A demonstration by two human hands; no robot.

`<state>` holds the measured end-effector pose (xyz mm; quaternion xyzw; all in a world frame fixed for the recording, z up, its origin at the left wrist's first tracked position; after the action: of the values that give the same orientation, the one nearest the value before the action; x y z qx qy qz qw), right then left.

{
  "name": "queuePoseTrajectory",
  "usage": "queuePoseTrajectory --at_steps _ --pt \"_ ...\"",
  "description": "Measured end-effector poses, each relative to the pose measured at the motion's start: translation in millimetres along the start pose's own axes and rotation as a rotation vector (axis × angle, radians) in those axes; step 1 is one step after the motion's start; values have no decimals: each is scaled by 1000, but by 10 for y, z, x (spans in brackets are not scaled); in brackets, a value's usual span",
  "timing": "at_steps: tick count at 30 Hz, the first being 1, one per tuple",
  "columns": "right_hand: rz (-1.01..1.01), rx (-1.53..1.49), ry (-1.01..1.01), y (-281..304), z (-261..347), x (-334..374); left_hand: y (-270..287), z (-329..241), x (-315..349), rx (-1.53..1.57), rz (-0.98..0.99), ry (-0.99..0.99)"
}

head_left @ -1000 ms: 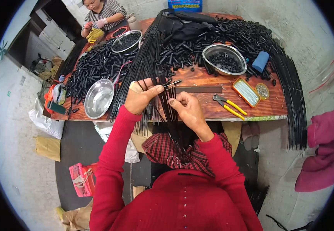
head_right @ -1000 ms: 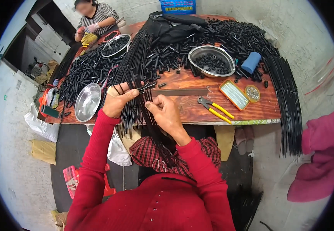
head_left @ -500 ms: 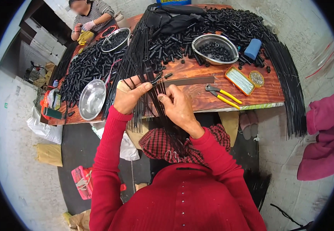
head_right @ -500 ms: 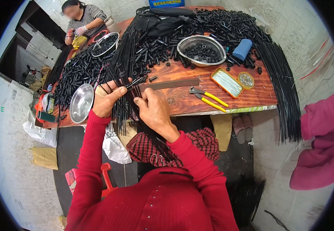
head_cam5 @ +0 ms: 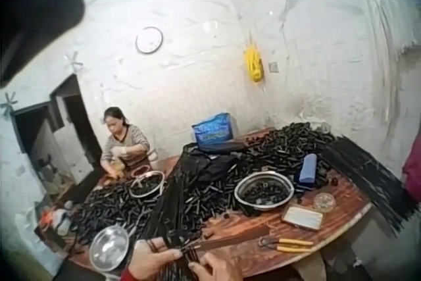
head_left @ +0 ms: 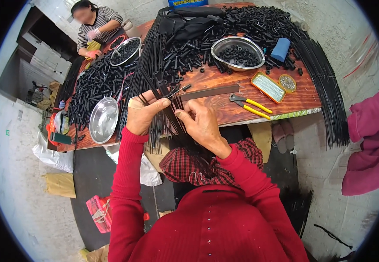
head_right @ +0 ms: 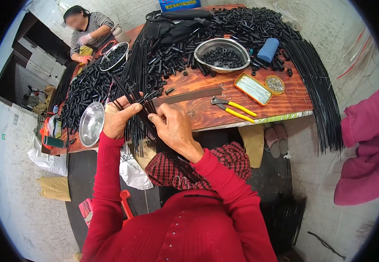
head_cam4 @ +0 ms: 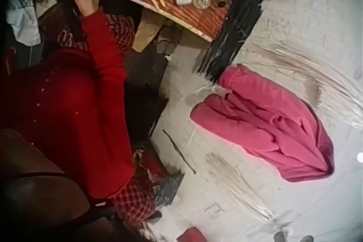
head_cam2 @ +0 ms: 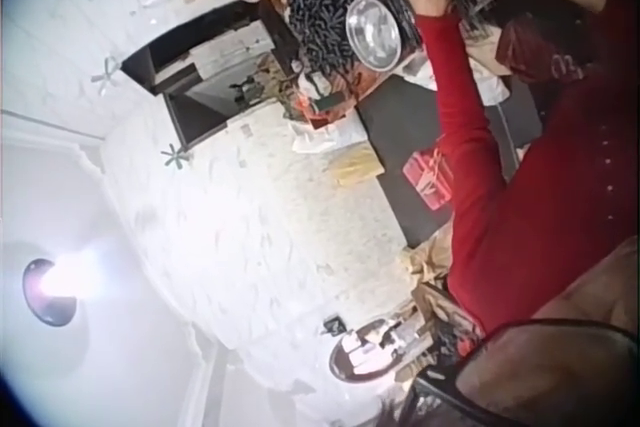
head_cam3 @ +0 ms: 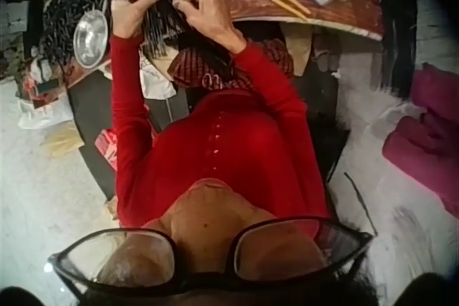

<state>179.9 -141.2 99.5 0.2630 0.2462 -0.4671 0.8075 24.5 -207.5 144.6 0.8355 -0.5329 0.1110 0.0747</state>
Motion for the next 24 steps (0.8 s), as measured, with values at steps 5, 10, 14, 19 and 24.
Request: queuePoseTrajectory --at_steps 5,10,14,19,24 --pt "103 -7 -43 36 -9 -32 1 -40 -22 -1 17 -9" --pt "-141 51 100 140 268 -73 16 -33 -13 -31 14 -4" --pt "-162 164 227 174 374 -85 -18 -29 -4 -15 9 5" --pt "-179 114 187 134 354 -62 -29 -31 -3 -5 23 2" --pt "-197 218 282 121 375 -28 -35 -51 24 5 0 -36"
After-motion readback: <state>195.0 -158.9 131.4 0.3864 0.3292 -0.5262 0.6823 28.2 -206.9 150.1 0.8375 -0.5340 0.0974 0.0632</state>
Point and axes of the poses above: each hand's wrist, its own x-axis away from the middle knuckle, its own y-axis out of the back of the hand, z = x × y, the point moved 4 cm from there along -x, towards the middle knuckle, and after that the axes turned 15 degrees about y, right-handed, at the moved point
